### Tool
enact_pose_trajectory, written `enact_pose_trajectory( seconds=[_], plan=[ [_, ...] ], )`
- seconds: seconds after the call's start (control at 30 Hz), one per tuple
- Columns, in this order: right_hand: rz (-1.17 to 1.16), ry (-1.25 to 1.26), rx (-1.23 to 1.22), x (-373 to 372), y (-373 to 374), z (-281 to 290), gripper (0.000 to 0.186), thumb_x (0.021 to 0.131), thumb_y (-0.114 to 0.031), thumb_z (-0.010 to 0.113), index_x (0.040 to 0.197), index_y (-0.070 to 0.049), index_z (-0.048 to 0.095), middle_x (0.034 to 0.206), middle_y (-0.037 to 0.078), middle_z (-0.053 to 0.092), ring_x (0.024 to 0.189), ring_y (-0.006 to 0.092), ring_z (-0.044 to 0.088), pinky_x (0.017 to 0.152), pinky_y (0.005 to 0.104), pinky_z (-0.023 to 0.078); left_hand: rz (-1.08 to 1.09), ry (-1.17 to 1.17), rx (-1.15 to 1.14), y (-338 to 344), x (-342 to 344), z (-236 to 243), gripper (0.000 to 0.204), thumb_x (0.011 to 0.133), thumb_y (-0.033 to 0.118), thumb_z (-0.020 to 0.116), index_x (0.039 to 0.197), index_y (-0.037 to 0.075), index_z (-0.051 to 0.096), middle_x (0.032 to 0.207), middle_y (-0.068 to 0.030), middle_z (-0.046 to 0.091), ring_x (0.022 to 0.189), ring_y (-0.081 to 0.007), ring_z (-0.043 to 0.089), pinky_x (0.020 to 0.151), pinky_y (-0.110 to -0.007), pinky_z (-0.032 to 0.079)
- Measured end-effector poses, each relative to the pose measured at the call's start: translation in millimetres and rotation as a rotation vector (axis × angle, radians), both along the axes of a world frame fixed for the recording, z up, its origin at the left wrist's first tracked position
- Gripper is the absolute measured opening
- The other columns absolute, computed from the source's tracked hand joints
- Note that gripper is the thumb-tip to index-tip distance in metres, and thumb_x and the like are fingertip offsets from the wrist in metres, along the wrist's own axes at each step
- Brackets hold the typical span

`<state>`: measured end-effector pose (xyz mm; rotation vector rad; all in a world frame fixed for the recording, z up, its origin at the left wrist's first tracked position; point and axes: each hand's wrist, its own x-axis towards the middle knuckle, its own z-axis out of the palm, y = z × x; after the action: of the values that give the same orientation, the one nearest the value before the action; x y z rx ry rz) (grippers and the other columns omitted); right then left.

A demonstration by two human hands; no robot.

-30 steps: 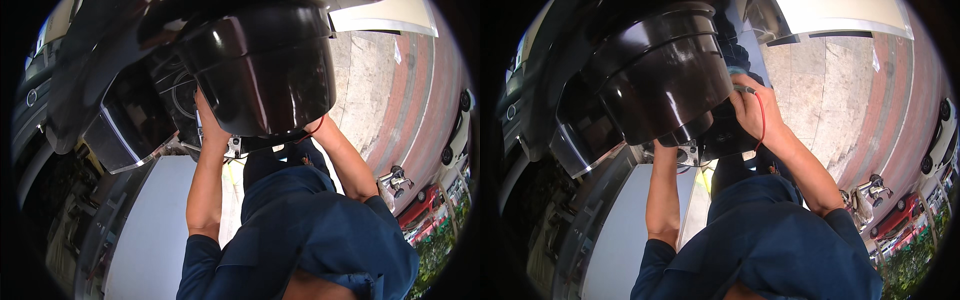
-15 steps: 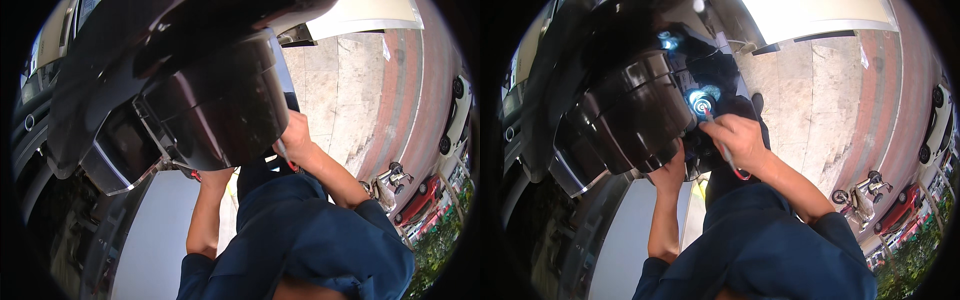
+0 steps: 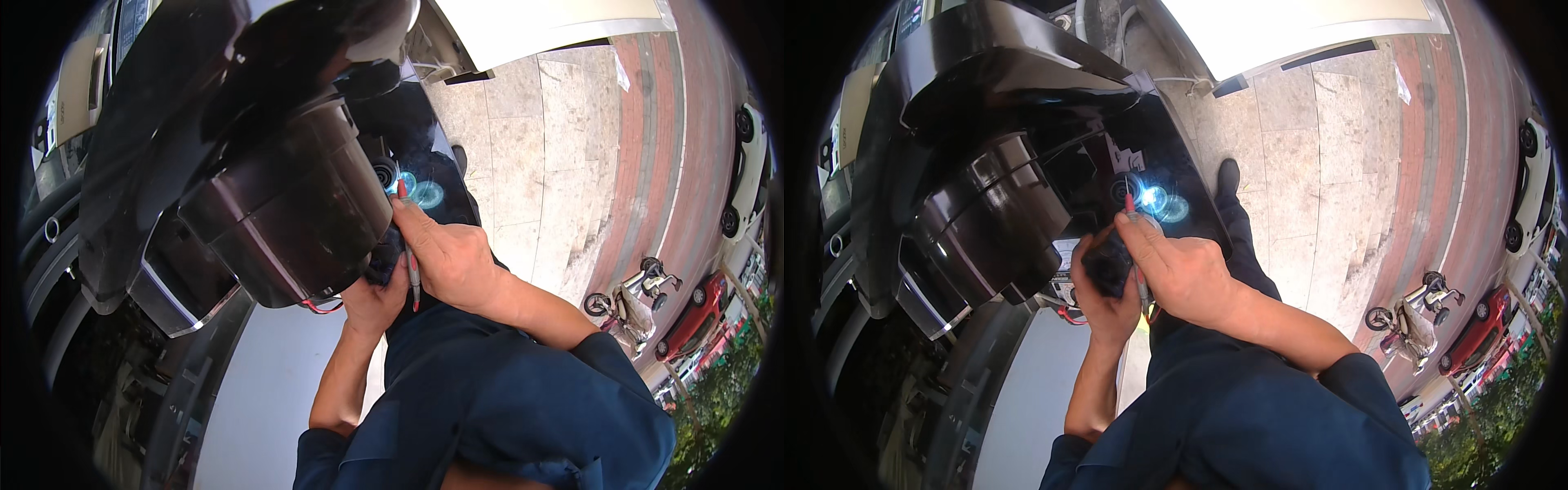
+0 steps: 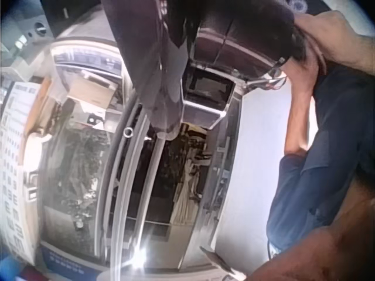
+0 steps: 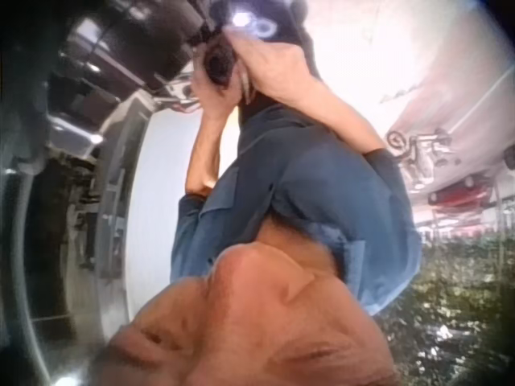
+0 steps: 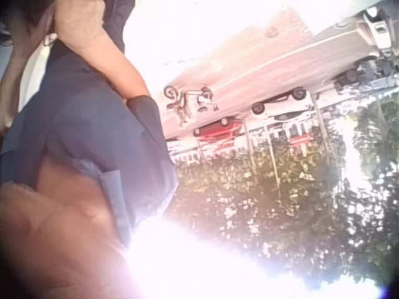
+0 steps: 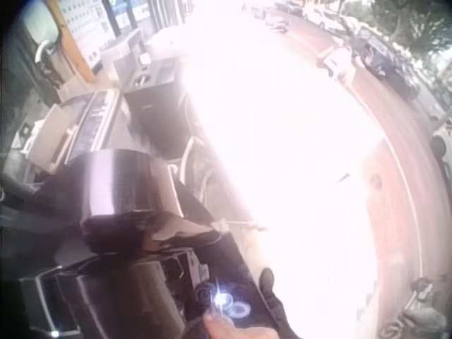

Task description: The person works on a black countertop appliance, using a multimeter to test electrical connections and a handheld tool to adjust internal components. They retrieve a small part from a cluttered workbench, return to the appliance to continue adjustments, and later handle two metal cups before plugging in the appliance and pressing its control panel.

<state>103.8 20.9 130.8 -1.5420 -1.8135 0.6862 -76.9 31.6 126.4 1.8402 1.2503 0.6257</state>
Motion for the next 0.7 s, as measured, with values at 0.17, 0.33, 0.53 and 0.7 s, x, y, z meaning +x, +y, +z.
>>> enact_pose_trajectory(
  seconds=[0.17,0.33,0.53,0.7],
  plan=[
    [0.108,-0.05,-0.088,5,6,6,0.065,0.077,-0.012,0.074,0.137,0.008,0.057,0.113,0.021,0.07,0.06,0.0224,0.068,0.053,0.031,0.054,-0.067,0.042,0.08,-2,-9,-6,0.067,0.092,0.014,0.078,0.146,0.001,0.041,0.13,-0.0248,0.065,0.114,-0.0368,0.069,0.099,-0.042,0.054],
    [0.2,-0.154,-0.061,3,8,8,0.061,0.08,-0.019,0.072,0.133,0.008,0.059,0.099,0.013,0.068,0.061,0.0199,0.066,0.052,0.0309,0.053,-0.059,-0.016,0.095,2,-3,-2,0.055,0.099,0.033,0.072,0.139,0.002,0.051,0.125,-0.0237,0.067,0.108,-0.0368,0.071,0.093,-0.041,0.056],
    [0.225,-0.03,-0.067,4,17,14,0.064,0.079,-0.012,0.071,0.138,0.009,0.055,0.11,0.016,0.068,0.074,0.024,0.067,0.061,0.033,0.055,0.173,-0.132,0.074,-10,-6,-13,0.06,0.109,0.053,0.043,0.135,-0.001,0.055,0.124,-0.0189,0.067,0.106,-0.029,0.069,0.093,-0.037,0.053],
    [0.255,0.036,-0.177,3,7,12,0.078,0.07,-0.01,0.078,0.14,0.011,0.051,0.125,0.022,0.065,0.088,0.0297,0.066,0.071,0.0372,0.056,0.259,-0.174,-0.064,-17,-9,-2,0.067,0.109,0.055,0.04,0.136,-0.005,0.056,0.128,-0.0194,0.067,0.112,-0.0275,0.068,0.098,-0.036,0.051]
  ],
)
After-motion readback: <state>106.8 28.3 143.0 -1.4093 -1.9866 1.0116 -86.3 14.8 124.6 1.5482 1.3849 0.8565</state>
